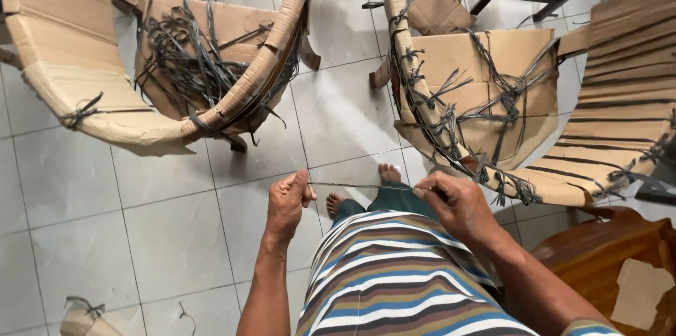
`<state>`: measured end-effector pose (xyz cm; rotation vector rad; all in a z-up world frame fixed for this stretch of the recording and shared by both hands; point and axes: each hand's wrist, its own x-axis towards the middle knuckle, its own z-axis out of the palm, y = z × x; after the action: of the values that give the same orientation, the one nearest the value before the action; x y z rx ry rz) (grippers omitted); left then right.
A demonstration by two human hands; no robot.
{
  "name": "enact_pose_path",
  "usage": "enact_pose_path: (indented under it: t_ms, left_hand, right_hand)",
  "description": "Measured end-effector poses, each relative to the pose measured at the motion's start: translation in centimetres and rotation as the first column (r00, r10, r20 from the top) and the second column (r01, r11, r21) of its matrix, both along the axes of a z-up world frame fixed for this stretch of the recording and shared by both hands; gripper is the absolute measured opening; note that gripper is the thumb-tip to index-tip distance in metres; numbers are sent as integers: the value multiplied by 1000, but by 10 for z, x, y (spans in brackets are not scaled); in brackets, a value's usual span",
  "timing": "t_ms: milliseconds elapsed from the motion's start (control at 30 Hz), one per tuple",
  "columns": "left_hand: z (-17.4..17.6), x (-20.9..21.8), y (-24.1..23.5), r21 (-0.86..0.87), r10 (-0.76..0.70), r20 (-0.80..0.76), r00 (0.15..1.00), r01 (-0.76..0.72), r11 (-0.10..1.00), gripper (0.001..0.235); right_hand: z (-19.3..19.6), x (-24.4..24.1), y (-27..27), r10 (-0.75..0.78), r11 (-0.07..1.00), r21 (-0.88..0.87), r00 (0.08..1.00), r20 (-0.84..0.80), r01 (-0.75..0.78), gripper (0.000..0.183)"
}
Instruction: Wrapping a wooden chair frame with protective cardboard and securing it with plastic ties.
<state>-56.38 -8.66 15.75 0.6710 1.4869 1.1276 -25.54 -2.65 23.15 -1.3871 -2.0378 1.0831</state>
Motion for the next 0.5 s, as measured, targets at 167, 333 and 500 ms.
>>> enact_pose_path:
  t_ms: [167, 333, 500]
  left_hand:
    - [22, 9, 14, -48, -220, 72, 973, 224, 973, 38]
    - [-4, -7, 33, -133, -259, 95, 961, 271, 953, 25]
    - [-24, -17, 44, -284, 164, 118, 979, -125, 951, 27]
  right_hand:
    - [12, 28, 4, -189, 980, -43, 980, 56, 192, 5]
    - [39, 79, 57, -419, 897, -110, 902, 101, 428, 11]
    - [-7, 177, 135, -695, 687, 55, 677, -241, 725, 20]
